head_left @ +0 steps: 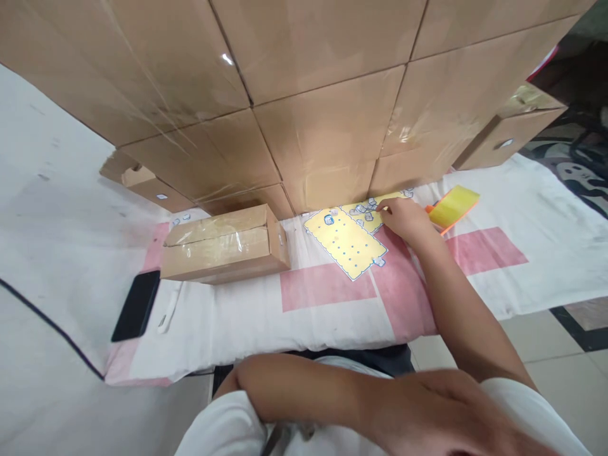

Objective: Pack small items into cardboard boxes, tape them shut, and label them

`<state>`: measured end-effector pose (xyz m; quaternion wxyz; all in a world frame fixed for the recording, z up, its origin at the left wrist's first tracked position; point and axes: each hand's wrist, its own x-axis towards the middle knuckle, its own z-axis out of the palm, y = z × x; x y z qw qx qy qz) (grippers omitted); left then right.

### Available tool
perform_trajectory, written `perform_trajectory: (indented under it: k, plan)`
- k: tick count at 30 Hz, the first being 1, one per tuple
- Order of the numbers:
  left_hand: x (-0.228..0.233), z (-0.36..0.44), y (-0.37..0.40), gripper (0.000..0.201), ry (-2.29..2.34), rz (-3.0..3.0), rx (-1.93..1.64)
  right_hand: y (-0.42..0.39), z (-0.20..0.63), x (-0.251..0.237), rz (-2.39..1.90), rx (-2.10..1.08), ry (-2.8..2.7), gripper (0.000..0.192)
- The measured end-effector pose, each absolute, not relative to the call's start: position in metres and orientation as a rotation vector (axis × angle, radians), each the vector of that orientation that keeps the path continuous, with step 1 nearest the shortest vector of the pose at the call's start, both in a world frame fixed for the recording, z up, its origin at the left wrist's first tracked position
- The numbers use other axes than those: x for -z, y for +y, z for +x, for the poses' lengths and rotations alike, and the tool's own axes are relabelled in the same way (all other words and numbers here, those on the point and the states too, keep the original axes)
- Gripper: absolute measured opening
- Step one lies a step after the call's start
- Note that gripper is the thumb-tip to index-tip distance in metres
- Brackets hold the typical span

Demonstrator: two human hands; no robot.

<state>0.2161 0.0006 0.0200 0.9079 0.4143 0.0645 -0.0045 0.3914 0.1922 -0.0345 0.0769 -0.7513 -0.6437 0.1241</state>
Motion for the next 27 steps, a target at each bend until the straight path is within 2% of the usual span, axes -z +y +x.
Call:
perform_trajectory:
  k: [5, 8, 12, 16, 20, 24, 27]
  plan:
    - [0.02, 0.186, 0.02, 0.072, 0.158, 0.823, -0.226, 0.197, 0.385, 0.035, -2.208, -0.275, -1.926, 0.039]
    - [0.049, 0.171, 0.032, 0.07, 0.236, 0.934, -0.206, 0.2, 0.381, 0.034, -2.255, -0.208, -1.879, 0.039]
    - [0.071, 0.164, 0.045, 0.072, 0.291, 0.957, -0.182, 0.202, 0.374, 0.036, -2.15, -0.274, -2.061, 0.039]
    - [0.077, 0.163, 0.046, 0.073, 0.301, 0.915, -0.188, 0.205, 0.366, 0.042, -2.086, -0.265, -2.202, 0.043]
    - [0.078, 0.16, 0.05, 0.074, 0.336, 1.029, -0.25, 0.207, 0.362, 0.042, -2.075, -0.214, -2.16, 0.034]
    - [0.076, 0.15, 0.073, 0.073, 0.526, 1.164, -0.494, 0.201, 0.358, 0.04, -1.909, -0.247, -2.011, 0.031]
    - [0.07, 0.138, 0.098, 0.066, 0.816, 1.216, -0.838, 0.189, 0.346, 0.039, -1.646, -0.53, -1.862, 0.023]
